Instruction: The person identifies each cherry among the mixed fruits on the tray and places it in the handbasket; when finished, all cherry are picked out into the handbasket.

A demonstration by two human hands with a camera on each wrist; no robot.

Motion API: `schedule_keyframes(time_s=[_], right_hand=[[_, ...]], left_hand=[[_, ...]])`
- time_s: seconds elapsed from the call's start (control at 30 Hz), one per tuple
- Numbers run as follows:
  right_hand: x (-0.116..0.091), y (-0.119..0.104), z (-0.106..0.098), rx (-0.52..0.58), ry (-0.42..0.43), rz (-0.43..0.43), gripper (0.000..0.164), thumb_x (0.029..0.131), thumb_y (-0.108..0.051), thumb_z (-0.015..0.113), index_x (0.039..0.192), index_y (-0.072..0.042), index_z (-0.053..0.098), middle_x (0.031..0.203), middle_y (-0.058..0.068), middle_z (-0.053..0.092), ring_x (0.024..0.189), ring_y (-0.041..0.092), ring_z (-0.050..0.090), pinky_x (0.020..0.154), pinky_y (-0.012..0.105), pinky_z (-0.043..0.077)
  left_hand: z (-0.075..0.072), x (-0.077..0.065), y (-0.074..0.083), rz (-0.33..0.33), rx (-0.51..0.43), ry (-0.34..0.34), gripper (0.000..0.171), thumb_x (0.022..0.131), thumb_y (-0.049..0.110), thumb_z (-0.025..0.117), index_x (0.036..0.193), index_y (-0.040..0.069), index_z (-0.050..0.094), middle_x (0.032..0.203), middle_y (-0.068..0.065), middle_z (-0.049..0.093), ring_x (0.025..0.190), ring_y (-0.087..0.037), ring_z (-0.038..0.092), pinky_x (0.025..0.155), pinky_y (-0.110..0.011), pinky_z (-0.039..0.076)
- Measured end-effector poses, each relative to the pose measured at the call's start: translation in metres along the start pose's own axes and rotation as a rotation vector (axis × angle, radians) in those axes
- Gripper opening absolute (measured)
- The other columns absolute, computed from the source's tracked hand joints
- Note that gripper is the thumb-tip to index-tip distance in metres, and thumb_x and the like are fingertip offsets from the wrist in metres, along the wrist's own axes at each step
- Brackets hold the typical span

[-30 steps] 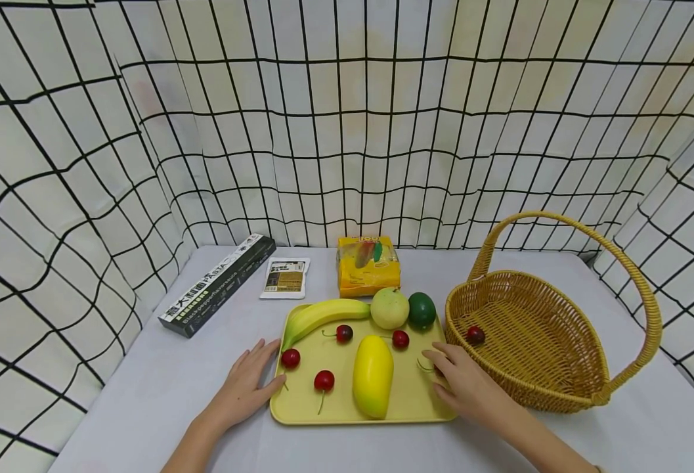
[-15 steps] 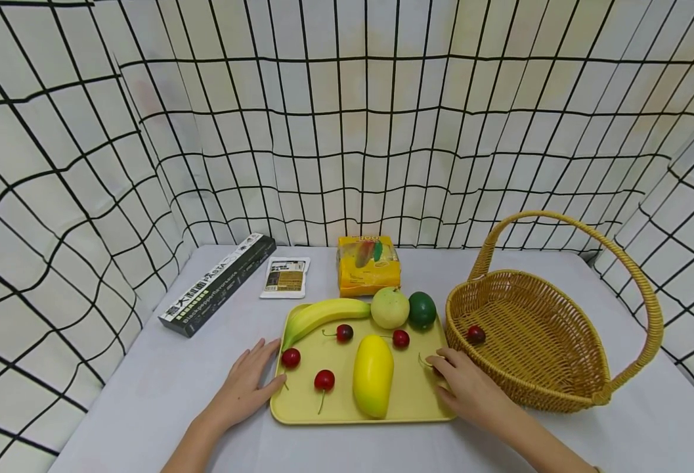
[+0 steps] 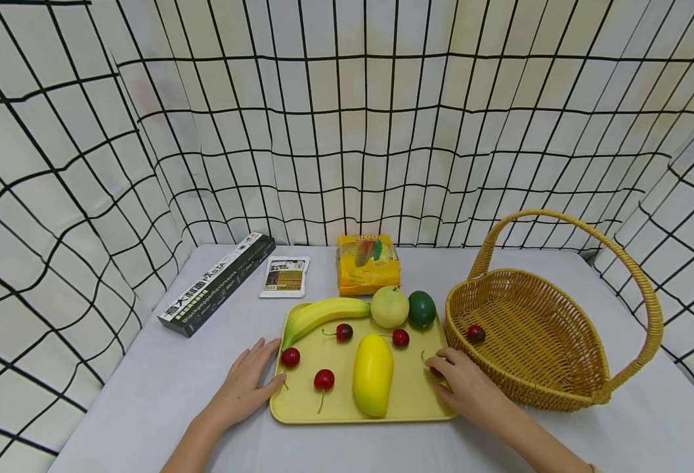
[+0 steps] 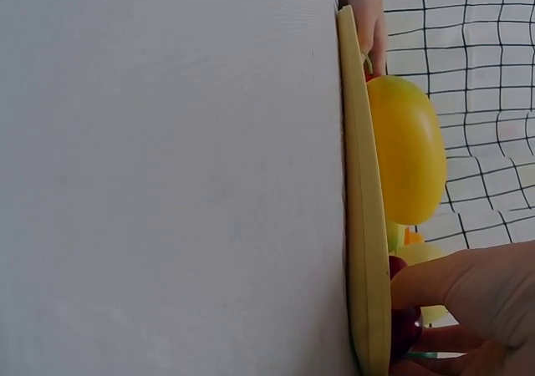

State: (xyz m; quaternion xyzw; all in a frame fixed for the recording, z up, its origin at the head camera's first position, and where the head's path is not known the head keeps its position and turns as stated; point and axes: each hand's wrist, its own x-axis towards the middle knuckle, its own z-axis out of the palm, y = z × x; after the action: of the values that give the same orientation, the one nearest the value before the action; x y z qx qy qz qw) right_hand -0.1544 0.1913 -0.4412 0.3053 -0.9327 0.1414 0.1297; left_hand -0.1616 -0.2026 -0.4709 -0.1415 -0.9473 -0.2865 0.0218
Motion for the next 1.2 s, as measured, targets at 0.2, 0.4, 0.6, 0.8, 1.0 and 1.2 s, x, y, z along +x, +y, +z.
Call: schedule_keyframes(time_s=[0.2, 0.4, 0.6, 0.8, 1.0, 1.2], right_hand=[[0.0007, -0.0003, 0.0015, 0.018, 0.012, 0.028, 0.03, 0.071, -0.002, 0.076, 0.097, -0.007, 0.063, 0.09, 0.001, 0.058, 0.079, 0.014, 0.055, 0.066, 0.027, 0.051], [0.0015, -0.0022, 0.0008, 0.046, -0.003, 0.078, 0.033, 0.071, -0.001, 0.075, 0.1, -0.007, 0.062, 0.09, 0.004, 0.06, 0.078, 0.014, 0.058, 0.064, 0.025, 0.052], [0.002, -0.0025, 0.0003, 0.065, -0.035, 0.126, 0.037, 0.07, 0.002, 0.076, 0.102, -0.008, 0.061, 0.088, 0.002, 0.058, 0.074, 0.012, 0.056, 0.059, 0.023, 0.05], [0.0023, -0.0025, -0.0003, 0.06, -0.039, 0.134, 0.038, 0.068, 0.001, 0.077, 0.101, -0.01, 0.06, 0.083, -0.002, 0.057, 0.071, 0.009, 0.054, 0.057, 0.022, 0.048], [0.0033, -0.0028, -0.0011, 0.029, 0.008, 0.072, 0.036, 0.069, -0.003, 0.077, 0.099, -0.009, 0.059, 0.079, -0.001, 0.058, 0.069, 0.01, 0.055, 0.056, 0.022, 0.049], [0.0038, -0.0043, -0.0023, 0.015, 0.03, 0.052, 0.037, 0.069, -0.009, 0.079, 0.1, -0.008, 0.058, 0.077, -0.001, 0.058, 0.067, 0.011, 0.056, 0.054, 0.022, 0.048]], left_hand=[[0.0011, 0.0, -0.0013, 0.0, 0.002, 0.0, 0.068, 0.087, 0.039, 0.06, 0.14, 0.007, 0.035, 0.141, -0.012, 0.038, 0.135, -0.034, 0.021, 0.108, -0.052, 0.01], [-0.0002, 0.0005, 0.0002, -0.001, 0.002, -0.005, 0.068, 0.087, 0.039, 0.06, 0.14, 0.006, 0.034, 0.141, -0.013, 0.038, 0.135, -0.035, 0.021, 0.108, -0.053, 0.01], [-0.0015, 0.0007, 0.0013, 0.003, 0.004, -0.004, 0.067, 0.087, 0.037, 0.06, 0.14, 0.006, 0.035, 0.141, -0.013, 0.038, 0.135, -0.035, 0.021, 0.108, -0.053, 0.01], [-0.0008, 0.0002, 0.0008, -0.001, 0.001, -0.005, 0.067, 0.087, 0.038, 0.06, 0.141, 0.007, 0.034, 0.142, -0.012, 0.038, 0.135, -0.034, 0.02, 0.108, -0.053, 0.01], [-0.0004, -0.0004, 0.0, 0.004, -0.001, 0.0, 0.067, 0.087, 0.037, 0.06, 0.14, 0.006, 0.035, 0.141, -0.013, 0.038, 0.134, -0.035, 0.021, 0.108, -0.053, 0.01], [-0.0004, -0.0011, -0.0006, 0.011, -0.005, 0.004, 0.066, 0.087, 0.036, 0.06, 0.14, 0.006, 0.035, 0.141, -0.013, 0.038, 0.134, -0.035, 0.021, 0.108, -0.053, 0.011]])
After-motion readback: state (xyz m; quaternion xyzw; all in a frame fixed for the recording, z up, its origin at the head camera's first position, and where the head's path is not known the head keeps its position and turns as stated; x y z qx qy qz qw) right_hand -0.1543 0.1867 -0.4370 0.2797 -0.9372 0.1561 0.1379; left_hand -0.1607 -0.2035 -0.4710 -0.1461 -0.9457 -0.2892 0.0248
